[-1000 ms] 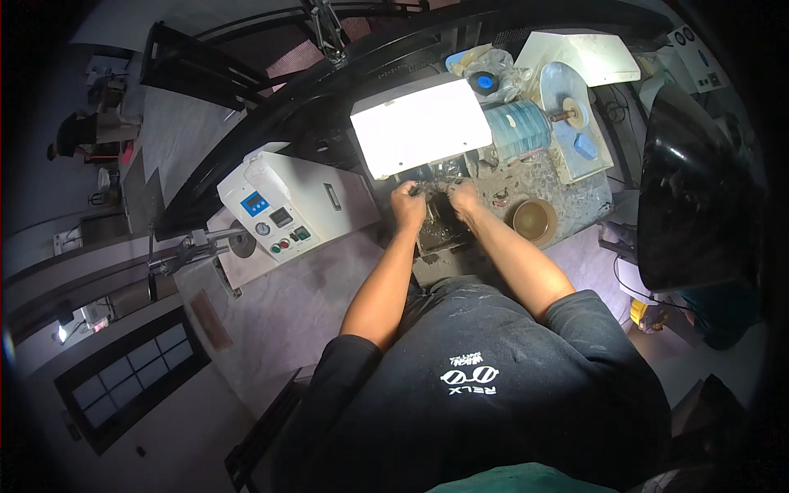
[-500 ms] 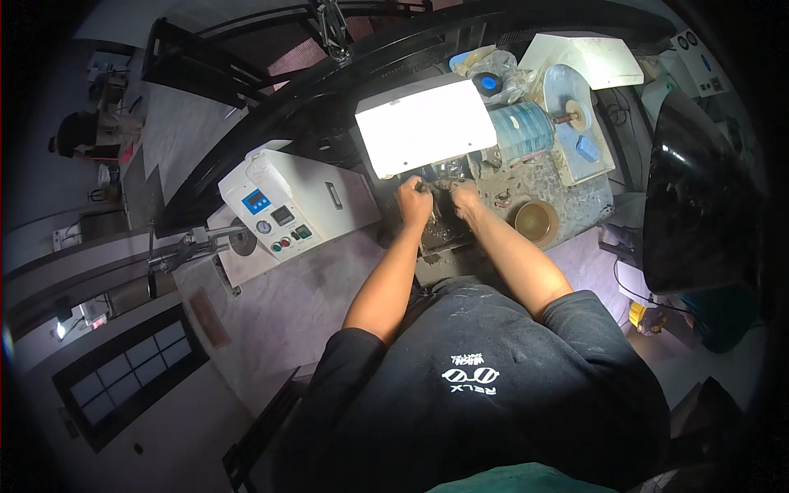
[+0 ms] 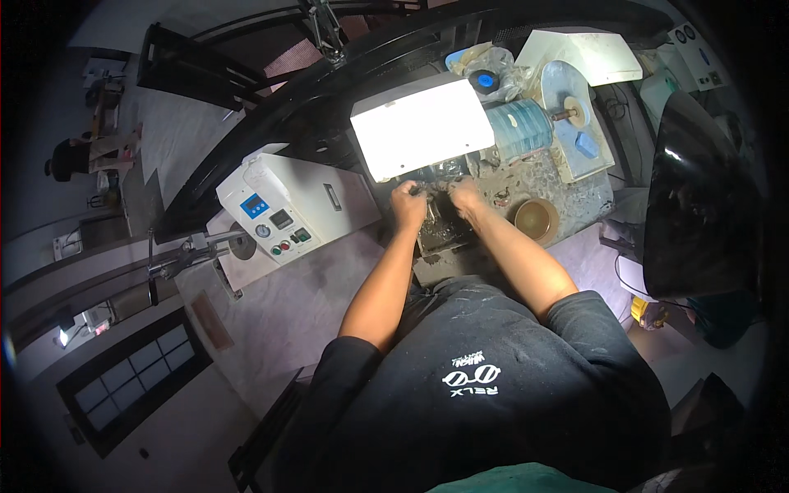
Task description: The person polishes dentures by applying compound and holding the dental prosthetics against a rotating polishing wheel by hand.
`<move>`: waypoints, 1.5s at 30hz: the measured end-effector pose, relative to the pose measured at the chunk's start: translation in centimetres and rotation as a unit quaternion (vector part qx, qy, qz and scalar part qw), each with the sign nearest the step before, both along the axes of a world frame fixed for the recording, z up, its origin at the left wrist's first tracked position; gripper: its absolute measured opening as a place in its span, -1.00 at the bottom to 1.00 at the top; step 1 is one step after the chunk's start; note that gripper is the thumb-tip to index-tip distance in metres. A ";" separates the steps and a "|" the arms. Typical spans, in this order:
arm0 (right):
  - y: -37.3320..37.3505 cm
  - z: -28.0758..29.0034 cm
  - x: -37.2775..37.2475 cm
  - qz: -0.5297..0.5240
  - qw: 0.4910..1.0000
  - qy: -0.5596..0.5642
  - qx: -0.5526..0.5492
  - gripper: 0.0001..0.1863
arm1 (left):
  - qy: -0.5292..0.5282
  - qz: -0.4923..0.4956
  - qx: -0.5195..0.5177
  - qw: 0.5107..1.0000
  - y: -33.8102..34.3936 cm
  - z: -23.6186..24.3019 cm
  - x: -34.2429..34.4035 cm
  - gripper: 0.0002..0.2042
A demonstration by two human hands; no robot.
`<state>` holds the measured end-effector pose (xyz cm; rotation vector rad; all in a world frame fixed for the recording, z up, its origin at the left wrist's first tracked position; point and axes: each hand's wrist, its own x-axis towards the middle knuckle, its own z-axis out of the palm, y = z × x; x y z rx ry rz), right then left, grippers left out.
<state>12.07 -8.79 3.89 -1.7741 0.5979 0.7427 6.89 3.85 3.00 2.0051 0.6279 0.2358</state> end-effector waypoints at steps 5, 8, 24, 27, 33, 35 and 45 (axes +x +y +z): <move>-0.7 -0.3 0.5 0.054 0.999 0.003 -0.004 -0.67 | -0.002 -0.002 0.021 1.000 -0.3 -0.3 0.0 -0.84; -2.3 -2.2 0.9 0.371 0.830 -0.395 -0.131 -0.49 | 0.036 0.002 0.015 0.999 -0.3 0.6 -0.6 -0.86; -4.4 -0.2 -3.5 0.469 0.844 -0.256 0.041 -0.69 | -0.049 -0.042 0.005 0.998 -0.8 1.5 -2.1 -0.91; -4.1 2.7 -2.3 0.282 0.902 -0.300 0.131 -0.69 | -0.015 -0.059 0.031 0.998 -1.0 0.9 -2.2 -0.90; -2.6 1.6 -1.9 0.267 0.884 -0.384 -0.032 -0.66 | -0.044 -0.043 -0.003 0.998 -1.7 0.0 -1.5 -0.90; -2.8 -0.5 -1.1 0.200 0.932 -0.299 -0.037 -0.65 | -0.068 -0.041 0.012 0.997 -2.3 0.8 -0.9 -0.89; -0.6 -0.6 1.0 0.093 0.994 -0.052 -0.039 -0.68 | -0.012 0.020 0.028 0.999 -1.0 -1.5 0.9 -0.90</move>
